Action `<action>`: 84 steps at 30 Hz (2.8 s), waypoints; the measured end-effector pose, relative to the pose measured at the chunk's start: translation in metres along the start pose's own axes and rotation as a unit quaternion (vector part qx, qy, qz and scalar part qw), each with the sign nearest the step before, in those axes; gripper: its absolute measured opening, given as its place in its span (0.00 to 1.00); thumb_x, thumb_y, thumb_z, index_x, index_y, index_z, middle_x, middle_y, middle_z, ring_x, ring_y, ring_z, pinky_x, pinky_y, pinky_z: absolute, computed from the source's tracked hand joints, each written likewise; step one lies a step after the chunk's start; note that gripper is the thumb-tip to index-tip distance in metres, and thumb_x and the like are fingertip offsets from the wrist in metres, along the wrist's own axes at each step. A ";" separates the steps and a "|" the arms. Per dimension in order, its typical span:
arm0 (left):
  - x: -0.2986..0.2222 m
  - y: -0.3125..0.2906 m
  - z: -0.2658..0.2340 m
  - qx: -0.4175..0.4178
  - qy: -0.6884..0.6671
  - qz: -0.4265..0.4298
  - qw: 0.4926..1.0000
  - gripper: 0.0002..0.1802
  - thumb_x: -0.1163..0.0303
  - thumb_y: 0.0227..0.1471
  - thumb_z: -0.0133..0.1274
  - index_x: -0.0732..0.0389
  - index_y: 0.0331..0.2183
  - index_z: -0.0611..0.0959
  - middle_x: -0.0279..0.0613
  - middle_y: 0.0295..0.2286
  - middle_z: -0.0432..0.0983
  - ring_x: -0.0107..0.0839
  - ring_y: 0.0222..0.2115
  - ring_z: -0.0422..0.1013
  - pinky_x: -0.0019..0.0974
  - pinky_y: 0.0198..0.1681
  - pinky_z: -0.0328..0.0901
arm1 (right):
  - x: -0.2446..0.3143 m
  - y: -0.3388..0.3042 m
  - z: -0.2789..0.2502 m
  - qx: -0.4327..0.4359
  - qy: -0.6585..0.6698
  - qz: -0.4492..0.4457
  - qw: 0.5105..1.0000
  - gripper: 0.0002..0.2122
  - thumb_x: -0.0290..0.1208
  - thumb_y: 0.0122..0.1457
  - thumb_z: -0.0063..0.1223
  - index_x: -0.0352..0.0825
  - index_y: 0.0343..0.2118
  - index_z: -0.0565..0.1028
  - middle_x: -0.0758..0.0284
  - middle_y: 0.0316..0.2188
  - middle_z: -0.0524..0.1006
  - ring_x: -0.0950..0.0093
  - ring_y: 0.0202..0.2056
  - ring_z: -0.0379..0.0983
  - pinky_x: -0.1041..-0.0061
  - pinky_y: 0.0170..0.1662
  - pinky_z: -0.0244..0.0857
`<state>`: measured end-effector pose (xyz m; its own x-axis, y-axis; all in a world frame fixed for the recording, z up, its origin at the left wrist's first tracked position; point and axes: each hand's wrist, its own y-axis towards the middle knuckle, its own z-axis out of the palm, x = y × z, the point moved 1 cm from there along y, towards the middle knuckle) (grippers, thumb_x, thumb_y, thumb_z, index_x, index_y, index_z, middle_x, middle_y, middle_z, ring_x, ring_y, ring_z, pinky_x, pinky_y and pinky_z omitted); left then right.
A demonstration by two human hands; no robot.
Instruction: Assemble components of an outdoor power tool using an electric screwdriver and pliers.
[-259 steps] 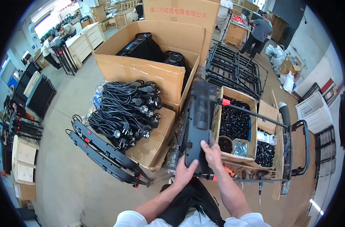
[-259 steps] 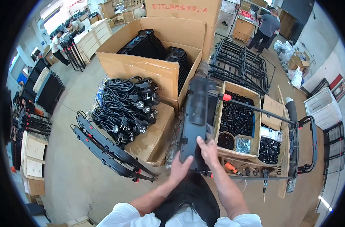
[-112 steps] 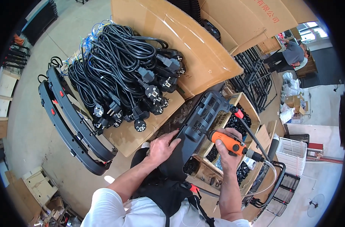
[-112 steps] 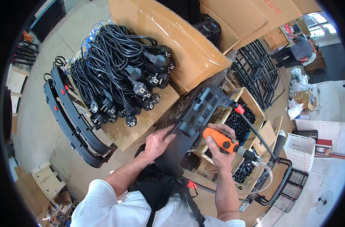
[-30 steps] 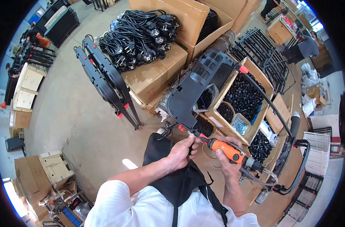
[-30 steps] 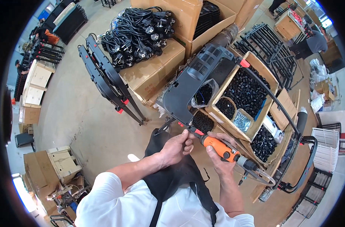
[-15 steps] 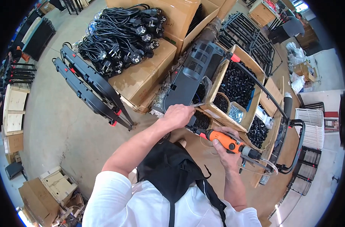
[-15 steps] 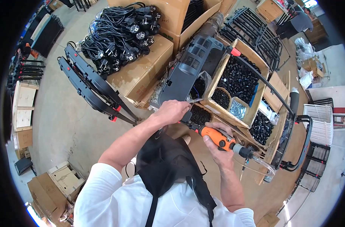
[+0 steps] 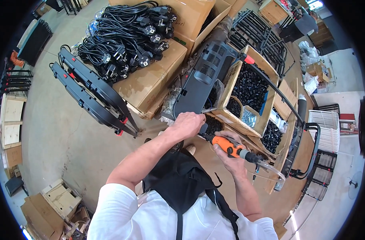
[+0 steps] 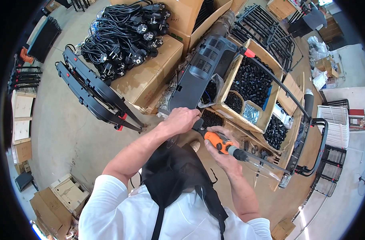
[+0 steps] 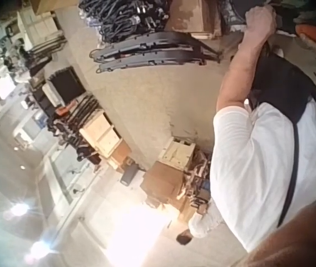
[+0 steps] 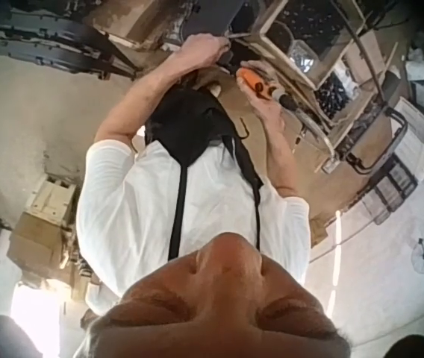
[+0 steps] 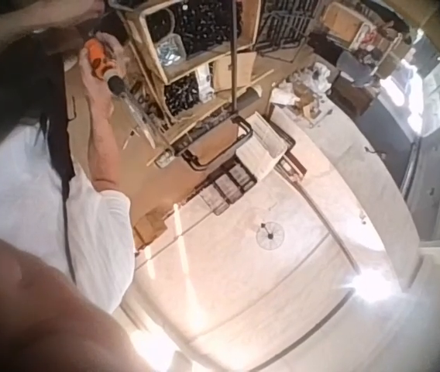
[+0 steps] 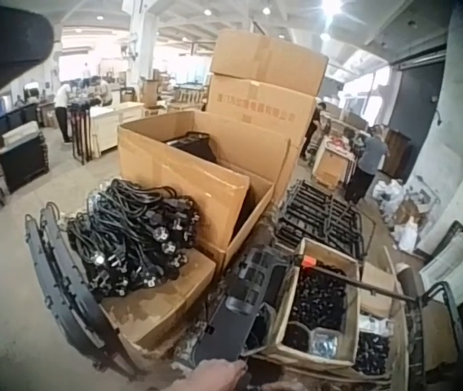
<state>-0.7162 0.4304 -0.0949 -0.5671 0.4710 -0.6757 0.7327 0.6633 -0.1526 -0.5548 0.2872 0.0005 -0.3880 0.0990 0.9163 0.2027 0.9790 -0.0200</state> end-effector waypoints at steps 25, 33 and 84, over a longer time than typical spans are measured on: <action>-0.012 -0.085 0.069 -0.082 -0.806 -0.302 0.502 0.15 0.55 0.68 0.55 0.55 0.35 0.82 0.27 0.25 0.76 0.20 0.21 0.68 0.26 0.23 0.62 | 0.001 0.014 0.006 0.081 -0.058 0.032 0.995 0.18 0.29 0.57 0.68 0.31 0.50 0.78 0.62 0.46 0.83 0.74 0.44 0.81 0.73 0.52 0.74; -0.012 -0.079 0.085 -0.083 -0.804 -0.318 0.495 0.16 0.53 0.68 0.54 0.54 0.34 0.82 0.28 0.25 0.76 0.23 0.21 0.69 0.29 0.24 0.65 | 0.006 0.015 0.008 0.094 -0.077 0.020 0.992 0.19 0.29 0.58 0.68 0.32 0.52 0.77 0.62 0.46 0.83 0.74 0.46 0.80 0.73 0.52 0.73; 0.018 -0.117 0.039 -0.078 -0.760 -0.246 0.596 0.13 0.64 0.72 0.48 0.64 0.42 0.79 0.37 0.33 0.77 0.25 0.30 0.71 0.31 0.35 0.70 | 0.032 0.048 0.062 0.091 0.017 0.001 0.996 0.18 0.21 0.57 0.66 0.31 0.51 0.76 0.60 0.48 0.81 0.70 0.51 0.79 0.69 0.59 0.72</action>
<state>-0.7976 0.3387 -0.1175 0.3846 -0.7958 -0.4679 0.5076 0.6056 -0.6129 -0.6134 0.3488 0.0037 -0.3571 0.0979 0.9289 0.0353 0.9952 -0.0914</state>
